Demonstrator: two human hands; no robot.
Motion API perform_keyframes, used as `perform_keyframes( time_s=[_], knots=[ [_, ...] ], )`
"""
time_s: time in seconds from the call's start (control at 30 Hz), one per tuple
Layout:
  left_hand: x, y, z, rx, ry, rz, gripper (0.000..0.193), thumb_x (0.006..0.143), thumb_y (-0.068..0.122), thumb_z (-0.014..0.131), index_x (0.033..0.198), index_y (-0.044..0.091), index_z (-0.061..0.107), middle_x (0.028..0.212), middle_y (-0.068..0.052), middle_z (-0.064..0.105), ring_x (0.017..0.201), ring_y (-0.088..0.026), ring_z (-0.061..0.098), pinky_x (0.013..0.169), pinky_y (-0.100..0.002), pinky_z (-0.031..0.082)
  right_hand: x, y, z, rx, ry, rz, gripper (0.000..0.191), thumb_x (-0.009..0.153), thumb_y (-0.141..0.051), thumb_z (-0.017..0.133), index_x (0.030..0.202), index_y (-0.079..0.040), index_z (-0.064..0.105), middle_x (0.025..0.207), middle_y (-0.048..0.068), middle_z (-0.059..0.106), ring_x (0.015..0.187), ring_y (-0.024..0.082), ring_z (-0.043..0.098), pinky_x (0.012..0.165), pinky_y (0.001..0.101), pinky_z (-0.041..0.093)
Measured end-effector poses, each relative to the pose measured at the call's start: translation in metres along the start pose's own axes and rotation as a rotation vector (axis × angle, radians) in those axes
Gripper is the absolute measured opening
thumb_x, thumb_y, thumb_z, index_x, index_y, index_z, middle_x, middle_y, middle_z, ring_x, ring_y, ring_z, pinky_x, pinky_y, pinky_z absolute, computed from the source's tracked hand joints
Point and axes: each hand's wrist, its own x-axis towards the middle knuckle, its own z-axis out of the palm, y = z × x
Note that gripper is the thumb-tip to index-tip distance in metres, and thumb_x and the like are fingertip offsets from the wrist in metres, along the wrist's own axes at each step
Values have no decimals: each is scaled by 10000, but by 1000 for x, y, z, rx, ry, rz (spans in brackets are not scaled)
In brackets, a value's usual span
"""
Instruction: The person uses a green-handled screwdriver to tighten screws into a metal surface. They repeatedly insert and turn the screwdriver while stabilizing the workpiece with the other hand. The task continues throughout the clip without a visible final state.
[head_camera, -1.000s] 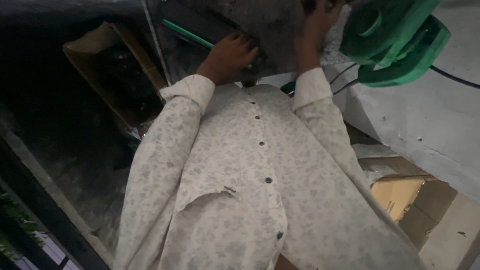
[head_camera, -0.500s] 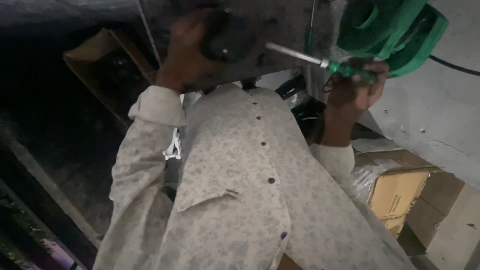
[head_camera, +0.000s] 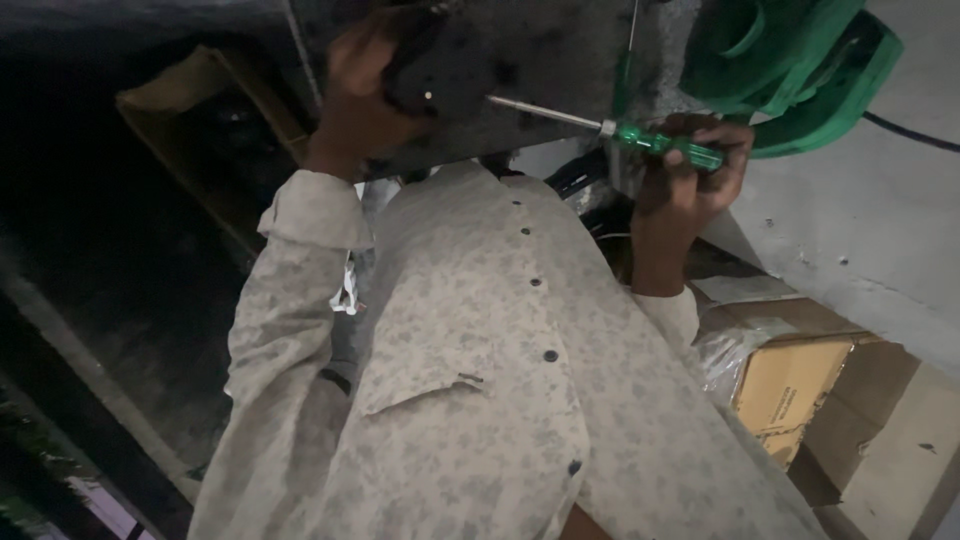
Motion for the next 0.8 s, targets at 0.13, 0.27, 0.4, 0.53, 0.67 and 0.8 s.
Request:
perform_keyframes(
  time_s=[0.13,0.27,0.4,0.53,0.67,0.8],
  knots=[
    [2,-8,5,-58,-38,38,1015,656,258,1080,1525,132,572,1496,-122,616,1414,-337,576,1231,-466,457,2,1,1,55,13,31,323,929,-19,740,1124,-71,488,1063,83,602,978,214,646,767,327,569],
    [-4,-14,14,59,-40,6,1087,594,304,1106,1514,127,556,1489,-165,583,1392,-373,545,1187,-514,438,2,3,-3,-49,-15,-12,304,988,-25,739,1166,-67,496,1051,125,643,963,234,692,830,340,598],
    [-9,-22,21,41,-39,24,1124,616,320,1123,1555,151,529,1527,-142,569,1427,-356,539,1217,-516,423,2,4,-4,-10,-36,-24,308,984,-18,735,1171,-74,496,1049,130,652,977,245,715,798,353,618],
    [-11,-26,23,55,-10,27,1161,581,329,1119,1558,139,522,1523,-168,555,1414,-384,515,1198,-522,402,1,1,-2,30,-48,8,295,982,-8,713,1163,-75,491,1098,132,656,968,225,706,714,325,612],
    [-13,-23,22,69,-28,-24,1149,580,333,1117,1558,158,540,1523,-149,566,1425,-375,509,1209,-511,393,0,0,1,44,-27,5,278,986,6,697,1159,-70,494,1037,122,649,887,213,693,685,320,607],
    [-11,-20,21,41,-6,14,1145,618,351,1124,1568,138,520,1546,-151,548,1449,-365,496,1229,-505,388,2,3,-1,8,-14,-35,285,970,38,682,1155,-66,491,1058,124,642,954,222,689,801,321,595]
  ],
)
